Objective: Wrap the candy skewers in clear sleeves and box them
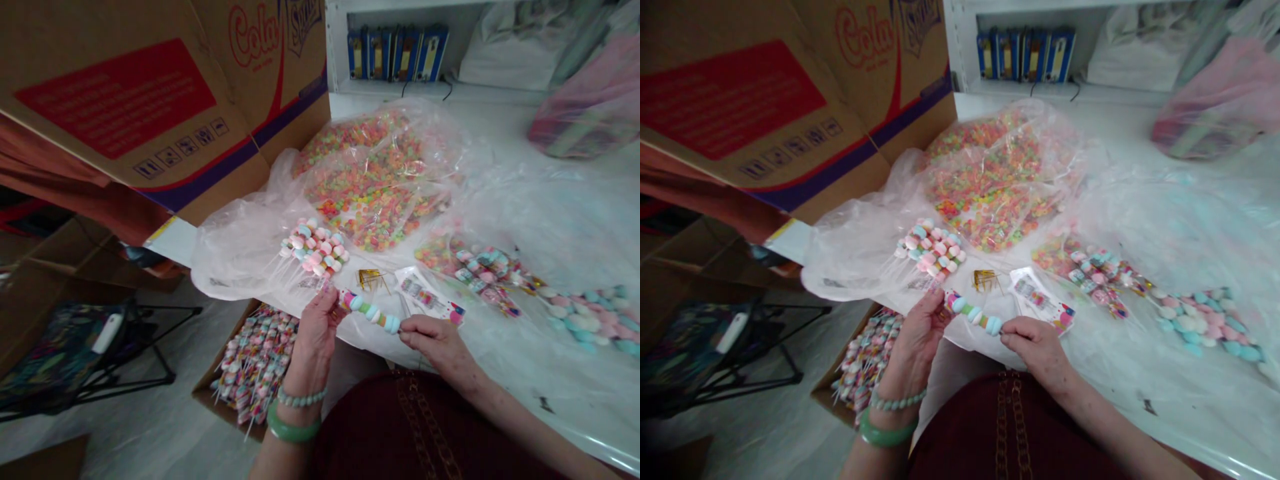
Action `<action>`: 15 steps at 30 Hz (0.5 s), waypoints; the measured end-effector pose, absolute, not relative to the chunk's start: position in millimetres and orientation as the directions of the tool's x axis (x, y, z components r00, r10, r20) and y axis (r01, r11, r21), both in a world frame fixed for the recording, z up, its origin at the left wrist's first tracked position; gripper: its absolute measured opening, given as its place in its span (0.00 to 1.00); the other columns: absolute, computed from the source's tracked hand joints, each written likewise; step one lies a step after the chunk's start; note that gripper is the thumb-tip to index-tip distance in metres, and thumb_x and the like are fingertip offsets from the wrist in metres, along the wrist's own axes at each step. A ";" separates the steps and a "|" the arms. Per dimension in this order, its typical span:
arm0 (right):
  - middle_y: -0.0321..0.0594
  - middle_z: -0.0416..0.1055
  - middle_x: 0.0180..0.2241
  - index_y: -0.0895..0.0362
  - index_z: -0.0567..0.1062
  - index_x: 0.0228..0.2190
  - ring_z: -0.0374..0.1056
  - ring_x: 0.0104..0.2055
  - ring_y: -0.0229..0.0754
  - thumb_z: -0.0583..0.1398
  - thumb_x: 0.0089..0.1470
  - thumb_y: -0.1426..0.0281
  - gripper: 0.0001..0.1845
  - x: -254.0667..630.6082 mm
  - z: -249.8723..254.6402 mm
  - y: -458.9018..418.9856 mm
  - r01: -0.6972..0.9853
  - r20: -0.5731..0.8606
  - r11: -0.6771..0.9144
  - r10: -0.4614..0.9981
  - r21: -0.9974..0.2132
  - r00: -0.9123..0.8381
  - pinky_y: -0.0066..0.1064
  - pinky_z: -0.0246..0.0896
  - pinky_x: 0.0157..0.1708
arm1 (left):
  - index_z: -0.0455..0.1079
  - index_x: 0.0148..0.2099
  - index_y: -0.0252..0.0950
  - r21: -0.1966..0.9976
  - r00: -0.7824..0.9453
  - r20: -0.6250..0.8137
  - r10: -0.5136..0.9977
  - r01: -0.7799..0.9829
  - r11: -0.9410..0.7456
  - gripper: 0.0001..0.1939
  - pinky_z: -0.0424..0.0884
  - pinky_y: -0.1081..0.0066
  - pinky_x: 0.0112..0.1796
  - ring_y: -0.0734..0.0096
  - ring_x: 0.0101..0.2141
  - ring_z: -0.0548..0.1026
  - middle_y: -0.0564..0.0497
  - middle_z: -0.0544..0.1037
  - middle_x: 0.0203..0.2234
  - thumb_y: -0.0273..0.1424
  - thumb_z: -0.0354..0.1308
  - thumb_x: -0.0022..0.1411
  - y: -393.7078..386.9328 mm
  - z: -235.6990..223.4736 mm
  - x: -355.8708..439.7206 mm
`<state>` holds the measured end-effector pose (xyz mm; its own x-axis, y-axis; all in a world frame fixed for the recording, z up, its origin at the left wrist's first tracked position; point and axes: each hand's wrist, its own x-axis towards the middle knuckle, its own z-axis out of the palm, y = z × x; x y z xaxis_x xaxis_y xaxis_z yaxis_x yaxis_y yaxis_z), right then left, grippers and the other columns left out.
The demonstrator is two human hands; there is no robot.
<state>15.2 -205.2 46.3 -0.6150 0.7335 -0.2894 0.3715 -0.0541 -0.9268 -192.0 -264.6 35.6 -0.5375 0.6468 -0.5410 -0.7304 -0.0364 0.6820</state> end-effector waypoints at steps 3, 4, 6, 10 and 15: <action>0.30 0.59 0.16 0.56 0.74 0.22 0.52 0.20 0.34 0.58 0.46 0.64 0.09 12.0 45.6 -206.6 0.405 -0.484 -0.281 0.646 -0.870 -0.591 0.27 0.44 0.22 | 0.72 0.34 0.31 0.681 -0.508 -0.546 0.667 -0.732 0.000 0.11 0.75 0.69 0.29 0.70 0.27 0.75 0.49 0.78 0.27 0.29 0.67 0.47 -268.2 30.1 -197.6; 0.30 0.58 0.16 0.56 0.74 0.22 0.51 0.20 0.34 0.58 0.46 0.64 0.09 10.9 44.4 -207.5 0.417 -0.495 -0.285 0.644 -0.863 -0.583 0.27 0.43 0.22 | 0.72 0.34 0.31 0.677 -0.509 -0.552 0.661 -0.736 -0.002 0.11 0.75 0.68 0.30 0.70 0.27 0.75 0.49 0.78 0.27 0.30 0.68 0.47 -269.6 28.6 -198.9; 0.30 0.59 0.17 0.56 0.73 0.21 0.54 0.22 0.35 0.58 0.46 0.65 0.09 9.0 41.2 -209.1 0.439 -0.457 -0.213 0.673 -0.873 -0.582 0.27 0.45 0.23 | 0.72 0.33 0.31 0.676 -0.525 -0.555 0.645 -0.737 -0.018 0.11 0.75 0.68 0.30 0.71 0.26 0.74 0.50 0.77 0.26 0.30 0.67 0.47 -272.0 26.5 -200.0; 0.32 0.65 0.20 0.54 0.74 0.22 0.61 0.27 0.38 0.56 0.49 0.67 0.09 7.2 35.0 -210.5 0.490 -0.321 0.044 0.704 -0.871 -0.634 0.28 0.51 0.28 | 0.71 0.30 0.31 0.680 -0.530 -0.543 0.651 -0.732 -0.029 0.10 0.74 0.71 0.30 0.73 0.24 0.74 0.51 0.77 0.24 0.30 0.67 0.47 -273.5 26.8 -195.9; 0.39 0.72 0.28 0.53 0.77 0.27 0.66 0.32 0.43 0.55 0.53 0.68 0.12 11.5 28.1 -210.9 0.534 -0.097 0.439 0.700 -0.723 -0.708 0.31 0.55 0.33 | 0.71 0.27 0.31 0.690 -0.568 -0.547 0.615 -0.722 -0.053 0.10 0.74 0.70 0.31 0.73 0.25 0.74 0.52 0.76 0.22 0.31 0.68 0.46 -268.8 30.3 -191.3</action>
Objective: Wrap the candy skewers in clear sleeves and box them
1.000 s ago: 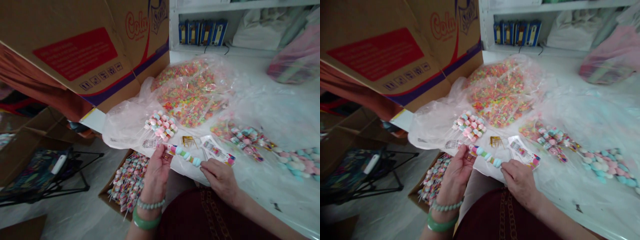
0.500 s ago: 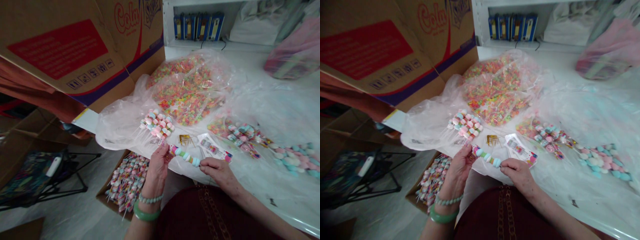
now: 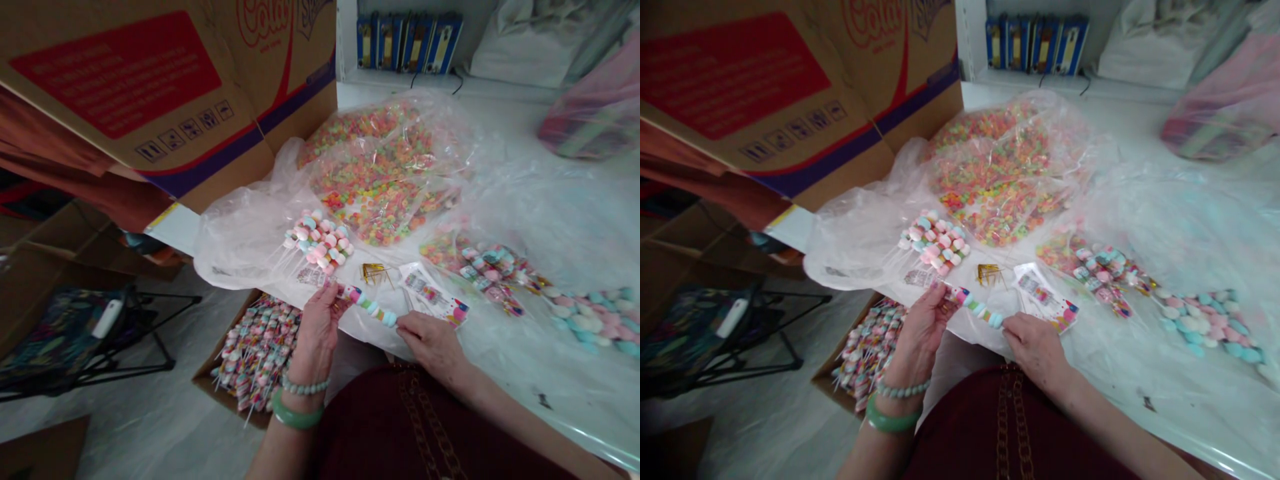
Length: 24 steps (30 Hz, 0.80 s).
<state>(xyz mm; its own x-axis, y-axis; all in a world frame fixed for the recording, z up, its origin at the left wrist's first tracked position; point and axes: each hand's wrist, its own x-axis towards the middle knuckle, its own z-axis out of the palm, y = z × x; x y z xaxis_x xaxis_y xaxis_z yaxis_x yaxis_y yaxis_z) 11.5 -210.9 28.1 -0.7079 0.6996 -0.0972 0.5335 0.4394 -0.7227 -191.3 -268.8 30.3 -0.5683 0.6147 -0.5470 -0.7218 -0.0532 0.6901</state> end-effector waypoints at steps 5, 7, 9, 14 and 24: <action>0.38 0.74 0.29 0.53 0.77 0.28 0.68 0.33 0.42 0.55 0.53 0.67 0.10 11.2 26.3 -210.4 0.481 -0.113 0.309 0.736 -0.820 -0.667 0.31 0.57 0.35 | 0.71 0.27 0.31 0.750 -0.655 -0.528 0.540 -0.659 -0.066 0.10 0.71 0.75 0.30 0.76 0.24 0.73 0.54 0.75 0.21 0.26 0.69 0.40 -267.4 25.3 -197.0; 0.36 0.74 0.27 0.53 0.77 0.26 0.68 0.32 0.42 0.57 0.51 0.66 0.09 9.0 25.9 -208.7 0.487 -0.184 0.195 0.759 -0.851 -0.625 0.30 0.57 0.33 | 0.71 0.27 0.31 0.763 -0.665 -0.519 0.537 -0.644 -0.061 0.12 0.71 0.75 0.28 0.76 0.24 0.73 0.54 0.75 0.21 0.26 0.70 0.39 -268.7 23.0 -199.1; 0.35 0.73 0.26 0.53 0.77 0.25 0.67 0.31 0.41 0.57 0.50 0.66 0.09 7.6 24.9 -206.9 0.497 -0.240 0.128 0.756 -0.858 -0.609 0.29 0.56 0.32 | 0.72 0.28 0.30 0.766 -0.655 -0.515 0.553 -0.641 -0.045 0.13 0.70 0.75 0.26 0.75 0.23 0.72 0.53 0.75 0.21 0.27 0.70 0.38 -270.1 21.8 -199.6; 0.36 0.73 0.27 0.53 0.77 0.26 0.67 0.32 0.40 0.56 0.53 0.68 0.10 10.3 21.0 -208.2 0.491 -0.141 0.336 0.694 -0.804 -0.706 0.30 0.56 0.33 | 0.72 0.28 0.30 0.757 -0.626 -0.529 0.572 -0.654 -0.016 0.11 0.70 0.75 0.25 0.76 0.21 0.72 0.53 0.75 0.21 0.28 0.69 0.40 -269.0 23.4 -193.8; 0.37 0.70 0.25 0.54 0.75 0.26 0.65 0.30 0.41 0.55 0.53 0.66 0.11 11.7 22.1 -207.0 0.530 -0.193 0.245 0.744 -0.812 -0.640 0.29 0.54 0.31 | 0.71 0.28 0.30 0.699 -0.497 -0.573 0.652 -0.711 0.073 0.13 0.71 0.74 0.27 0.75 0.23 0.72 0.52 0.75 0.22 0.30 0.70 0.41 -264.9 28.8 -180.4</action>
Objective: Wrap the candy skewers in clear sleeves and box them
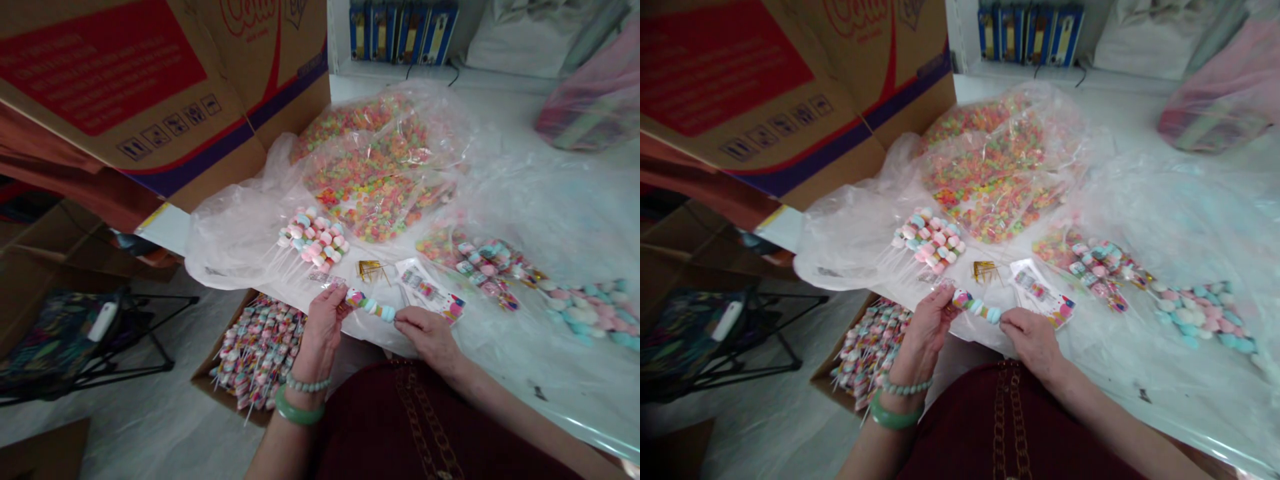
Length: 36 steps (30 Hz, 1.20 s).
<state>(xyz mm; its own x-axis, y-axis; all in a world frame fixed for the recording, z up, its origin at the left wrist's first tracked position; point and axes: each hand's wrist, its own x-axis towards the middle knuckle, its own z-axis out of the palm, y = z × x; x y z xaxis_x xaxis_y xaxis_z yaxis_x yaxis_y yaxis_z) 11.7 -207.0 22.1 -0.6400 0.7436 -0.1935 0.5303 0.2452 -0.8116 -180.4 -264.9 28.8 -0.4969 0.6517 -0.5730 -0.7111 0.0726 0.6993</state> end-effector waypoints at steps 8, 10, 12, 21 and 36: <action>0.33 0.68 0.21 0.54 0.73 0.19 0.62 0.27 0.39 0.55 0.48 0.68 0.10 5.3 28.8 -204.4 0.567 -0.257 0.212 0.729 -0.796 -0.634 0.28 0.49 0.28 | 0.71 0.31 0.32 0.684 -0.447 -0.529 0.721 -0.728 0.050 0.16 0.72 0.74 0.30 0.75 0.25 0.73 0.54 0.76 0.25 0.31 0.72 0.40 -261.8 32.7 -174.7; 0.33 0.67 0.21 0.54 0.73 0.19 0.62 0.27 0.38 0.56 0.47 0.69 0.09 2.1 30.1 -205.2 0.578 -0.254 0.200 0.752 -0.792 -0.608 0.28 0.48 0.28 | 0.72 0.32 0.32 0.673 -0.424 -0.527 0.737 -0.737 0.057 0.17 0.71 0.75 0.30 0.74 0.27 0.74 0.53 0.76 0.26 0.30 0.72 0.39 -260.7 30.5 -173.8; 0.32 0.64 0.18 0.55 0.71 0.17 0.59 0.25 0.36 0.57 0.45 0.69 0.08 -1.5 30.5 -205.7 0.551 -0.313 0.074 0.757 -0.831 -0.574 0.27 0.46 0.26 | 0.72 0.32 0.31 0.665 -0.392 -0.522 0.758 -0.743 0.073 0.16 0.71 0.75 0.30 0.73 0.27 0.75 0.52 0.76 0.26 0.31 0.72 0.41 -259.9 26.8 -173.4; 0.27 0.58 0.13 0.60 0.73 0.24 0.44 0.13 0.27 0.62 0.41 0.63 0.11 -4.1 24.5 -204.8 0.196 -0.638 -0.703 0.445 -0.683 -0.629 0.25 0.31 0.16 | 0.72 0.33 0.31 0.571 -0.444 -0.516 0.732 -0.816 -0.092 0.09 0.73 0.74 0.34 0.73 0.29 0.75 0.50 0.78 0.28 0.27 0.67 0.48 -259.5 13.7 -174.4; 0.41 0.70 0.25 0.59 0.74 0.26 0.62 0.29 0.40 0.51 0.57 0.75 0.14 4.9 16.7 -206.2 0.551 0.116 0.722 0.644 -0.419 -0.756 0.31 0.46 0.29 | 0.74 0.31 0.30 0.713 -0.390 -0.564 0.728 -0.675 0.191 0.15 0.73 0.72 0.33 0.72 0.27 0.75 0.49 0.78 0.25 0.33 0.70 0.43 -263.0 22.0 -176.9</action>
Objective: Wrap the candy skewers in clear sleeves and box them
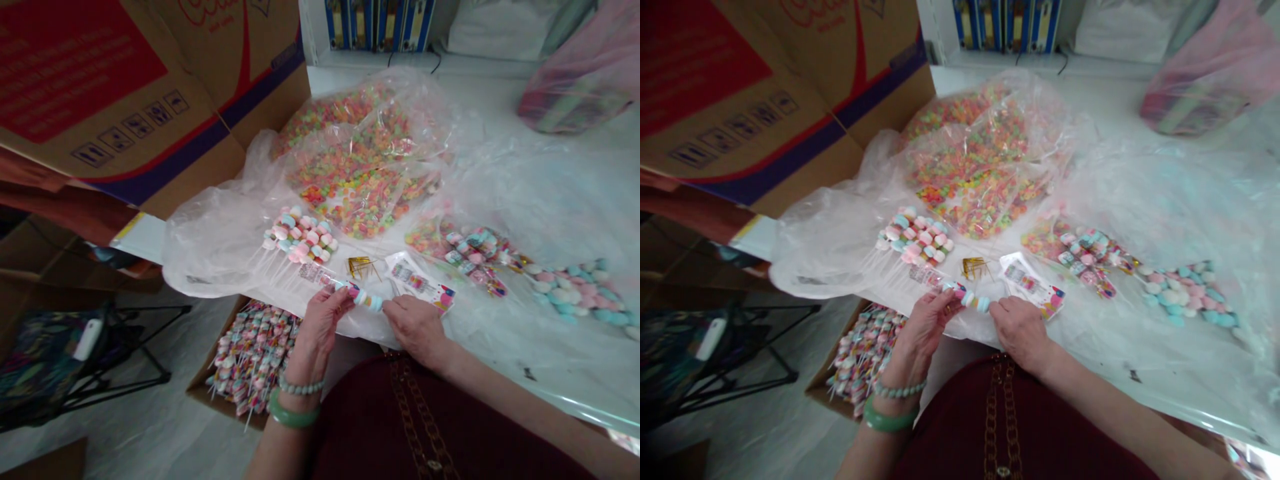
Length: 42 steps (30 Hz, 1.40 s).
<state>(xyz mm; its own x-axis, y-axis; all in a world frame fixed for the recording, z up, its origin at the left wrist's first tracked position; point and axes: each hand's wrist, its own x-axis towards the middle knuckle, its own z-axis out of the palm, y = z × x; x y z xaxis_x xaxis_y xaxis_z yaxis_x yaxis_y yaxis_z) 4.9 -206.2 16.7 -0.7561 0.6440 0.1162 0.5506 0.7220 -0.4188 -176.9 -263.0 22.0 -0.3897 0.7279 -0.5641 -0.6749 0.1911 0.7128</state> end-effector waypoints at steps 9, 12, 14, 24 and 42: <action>0.36 0.70 0.25 0.56 0.74 0.28 0.64 0.29 0.38 0.53 0.56 0.69 0.11 -0.9 25.8 -201.3 0.611 -0.190 0.388 0.717 -0.690 -0.671 0.28 0.49 0.29 | 0.71 0.30 0.32 0.753 -0.469 -0.576 0.669 -0.623 0.212 0.15 0.74 0.70 0.27 0.70 0.25 0.75 0.51 0.77 0.24 0.36 0.69 0.44 -265.0 18.8 -189.3; 0.33 0.67 0.20 0.56 0.72 0.23 0.61 0.25 0.35 0.55 0.52 0.70 0.09 -5.0 30.7 -198.6 0.580 -0.380 0.077 0.685 -0.811 -0.621 0.26 0.48 0.27 | 0.71 0.29 0.31 0.789 -0.502 -0.557 0.662 -0.568 0.233 0.17 0.72 0.72 0.26 0.72 0.23 0.73 0.51 0.76 0.23 0.38 0.69 0.43 -263.9 20.7 -187.0; 0.31 0.64 0.17 0.57 0.71 0.22 0.56 0.21 0.32 0.56 0.49 0.68 0.08 -5.0 31.0 -197.6 0.485 -0.483 -0.176 0.605 -0.857 -0.633 0.25 0.45 0.23 | 0.71 0.28 0.30 0.789 -0.490 -0.562 0.667 -0.560 0.253 0.19 0.72 0.72 0.26 0.73 0.22 0.72 0.51 0.75 0.22 0.41 0.69 0.43 -264.1 19.7 -187.5; 0.24 0.54 0.12 0.61 0.70 0.26 0.38 0.12 0.26 0.62 0.45 0.69 0.08 -2.4 10.1 -192.6 0.239 -0.565 -0.889 0.027 -0.391 -0.825 0.21 0.30 0.13 | 0.73 0.33 0.31 0.613 -0.330 -0.519 0.789 -0.787 0.074 0.14 0.74 0.70 0.34 0.69 0.29 0.76 0.49 0.78 0.26 0.37 0.67 0.50 -265.1 13.6 -185.1; 0.33 0.69 0.22 0.55 0.72 0.24 0.63 0.26 0.36 0.54 0.56 0.69 0.12 -6.1 30.7 -205.9 0.609 -0.171 0.337 0.763 -0.718 -0.624 0.26 0.47 0.27 | 0.72 0.44 0.33 0.632 -0.237 -0.482 0.844 -0.760 0.148 0.21 0.70 0.65 0.49 0.65 0.42 0.76 0.45 0.78 0.41 0.17 0.62 0.45 -268.7 27.6 -182.8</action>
<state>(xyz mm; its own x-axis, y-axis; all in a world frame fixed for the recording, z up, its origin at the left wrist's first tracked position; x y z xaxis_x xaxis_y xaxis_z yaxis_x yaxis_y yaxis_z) -6.1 -205.9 30.7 -0.6236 0.7627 -0.1713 0.6090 0.3367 -0.7182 -182.8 -268.7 27.6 -0.2369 0.8435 -0.4821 -0.7604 0.1479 0.6324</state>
